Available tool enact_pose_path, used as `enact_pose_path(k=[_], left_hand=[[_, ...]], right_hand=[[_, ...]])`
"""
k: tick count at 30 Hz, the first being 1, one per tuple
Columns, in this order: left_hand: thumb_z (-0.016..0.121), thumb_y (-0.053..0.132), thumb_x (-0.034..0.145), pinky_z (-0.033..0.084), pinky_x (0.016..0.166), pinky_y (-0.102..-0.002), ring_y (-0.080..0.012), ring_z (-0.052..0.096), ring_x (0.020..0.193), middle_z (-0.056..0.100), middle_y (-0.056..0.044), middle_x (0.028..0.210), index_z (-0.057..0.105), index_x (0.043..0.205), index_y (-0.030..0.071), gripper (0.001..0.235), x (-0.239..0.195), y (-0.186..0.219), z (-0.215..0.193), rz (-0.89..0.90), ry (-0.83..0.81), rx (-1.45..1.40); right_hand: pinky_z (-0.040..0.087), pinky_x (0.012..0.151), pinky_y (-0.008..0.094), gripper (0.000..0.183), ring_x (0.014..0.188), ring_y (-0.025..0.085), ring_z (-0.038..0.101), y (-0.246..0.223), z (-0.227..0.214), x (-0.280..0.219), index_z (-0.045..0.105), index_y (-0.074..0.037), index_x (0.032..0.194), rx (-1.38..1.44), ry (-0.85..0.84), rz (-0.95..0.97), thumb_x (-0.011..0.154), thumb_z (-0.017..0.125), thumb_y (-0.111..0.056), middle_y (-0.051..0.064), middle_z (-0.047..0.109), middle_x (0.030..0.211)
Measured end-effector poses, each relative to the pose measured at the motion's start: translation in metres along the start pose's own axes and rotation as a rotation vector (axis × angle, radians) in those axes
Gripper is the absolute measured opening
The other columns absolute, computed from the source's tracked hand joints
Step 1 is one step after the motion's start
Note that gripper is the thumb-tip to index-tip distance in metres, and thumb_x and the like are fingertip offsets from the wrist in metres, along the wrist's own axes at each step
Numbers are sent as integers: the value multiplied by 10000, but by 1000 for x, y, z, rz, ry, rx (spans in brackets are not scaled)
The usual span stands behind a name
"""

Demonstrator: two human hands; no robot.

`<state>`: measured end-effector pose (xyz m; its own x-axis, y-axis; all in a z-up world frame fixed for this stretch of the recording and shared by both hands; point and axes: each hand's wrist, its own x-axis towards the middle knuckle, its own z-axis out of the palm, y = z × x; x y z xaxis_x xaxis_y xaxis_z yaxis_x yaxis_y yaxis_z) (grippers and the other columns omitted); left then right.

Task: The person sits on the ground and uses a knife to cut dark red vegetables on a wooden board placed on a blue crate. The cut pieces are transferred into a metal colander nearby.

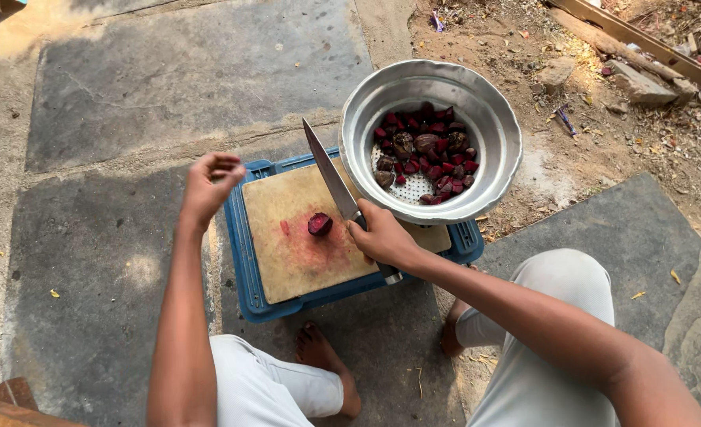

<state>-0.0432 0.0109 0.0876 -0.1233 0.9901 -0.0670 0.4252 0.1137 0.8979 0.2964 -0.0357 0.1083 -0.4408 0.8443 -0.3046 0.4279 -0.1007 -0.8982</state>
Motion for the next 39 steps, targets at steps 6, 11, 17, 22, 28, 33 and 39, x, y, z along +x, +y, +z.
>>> enact_pose_path(k=[6,11,17,22,28,33,39], left_hand=[[815,430,817,561,941,-410,-258,701,1115,758,-110,1138,659,1272,110,577,-2,-44,49,-196,-595,521],[806,384,793,582,885,-417,-306,725,1020,743,-134,1041,675,1205,118,508,-11,-50,94,-46,-649,801],[852,233,733,554,864,-476,-369,674,1032,685,-138,1086,651,1129,106,462,-28,-35,109,133,-453,831],[922,240,637,540,854,-480,-385,660,1015,662,-153,1091,617,1163,81,629,-29,-18,109,208,-446,689],[844,95,654,561,882,-440,-396,671,995,682,-186,1063,687,1121,49,494,-18,-35,121,344,-533,520],[833,109,661,586,880,-397,-317,719,983,710,-142,1080,679,1160,58,525,-19,-37,110,142,-505,438],[851,104,649,564,883,-428,-345,680,1012,643,-141,1054,737,1086,90,451,-29,-17,102,131,-333,573]], right_hand=[[505,418,353,186,433,176,626,5,-2,0,520,15,1042,41,8,44,990,554,-159,70,595,577],[493,421,352,207,442,159,610,-3,8,1,502,21,1003,77,-31,-8,1005,572,-174,88,584,582],[501,429,361,202,450,168,620,-3,11,-4,480,3,996,50,-33,-35,999,580,-173,85,585,601],[514,435,357,189,455,169,624,0,9,-2,498,2,1020,65,-21,-16,1001,573,-171,83,593,600],[520,435,351,197,446,170,630,-2,6,3,530,-17,1086,40,19,2,985,572,-180,82,627,583],[534,443,348,193,469,165,646,-1,6,9,536,6,1013,-10,-13,24,1010,564,-184,79,615,611],[516,442,358,188,459,179,646,3,14,10,530,-3,999,-13,-24,61,996,565,-187,84,616,589]])
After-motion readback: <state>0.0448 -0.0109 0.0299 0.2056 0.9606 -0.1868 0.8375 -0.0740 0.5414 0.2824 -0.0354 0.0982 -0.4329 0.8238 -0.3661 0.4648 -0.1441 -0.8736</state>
